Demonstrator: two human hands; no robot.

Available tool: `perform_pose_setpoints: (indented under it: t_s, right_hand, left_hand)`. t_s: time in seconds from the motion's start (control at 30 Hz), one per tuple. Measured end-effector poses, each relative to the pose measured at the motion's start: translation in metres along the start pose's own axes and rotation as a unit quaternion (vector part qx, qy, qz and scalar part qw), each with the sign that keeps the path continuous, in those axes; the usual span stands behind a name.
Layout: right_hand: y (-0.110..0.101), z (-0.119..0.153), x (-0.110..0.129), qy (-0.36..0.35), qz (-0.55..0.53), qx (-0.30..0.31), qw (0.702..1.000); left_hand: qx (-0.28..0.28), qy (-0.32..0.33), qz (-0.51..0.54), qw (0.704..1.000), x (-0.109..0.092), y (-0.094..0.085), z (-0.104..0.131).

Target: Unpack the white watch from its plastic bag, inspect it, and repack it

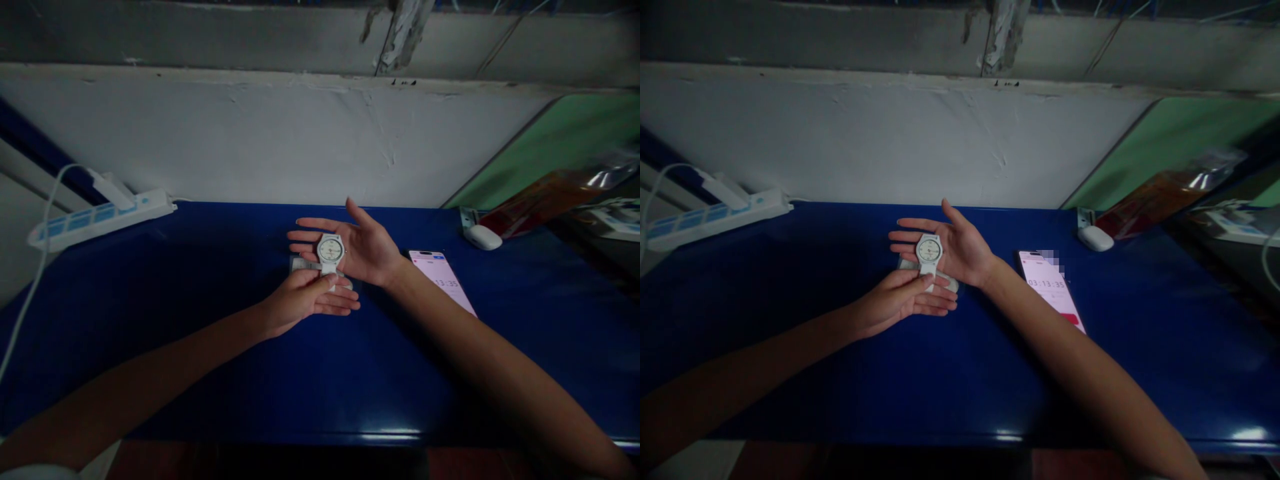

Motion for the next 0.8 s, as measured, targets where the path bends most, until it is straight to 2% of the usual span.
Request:
perform_pose_setpoints:
  t_s: [0.23, 0.57, 0.8]
  right_hand:
    - [-0.0025, -0.0009, -0.0041, 0.019, 0.016, 0.002, 1.0]
    - [0.005, 0.0033, 0.0014, -0.003, 0.043, 0.011, 0.999]
    - [-0.0009, 0.0001, 0.0019, -0.02, 0.063, -0.008, 0.998]
  left_hand:
    - [0.052, -0.023, -0.005, 0.998, 0.0021, 0.0023, 0.0014]
    - [0.026, -0.019, -0.029, 0.999, 0.001, 0.002, 0.0014]
    - [0.022, 0.002, -0.043, 0.999, -0.0003, -0.0005, -0.0005]
Point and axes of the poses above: each hand's wrist, its own z-axis away from the middle knuckle, its own y-axis out of the palm, x = y × z, the point moved 6 cm from there along -z, towards the middle knuckle, and after that the axes turned 3 degrees about x, right-handed, at the moved point
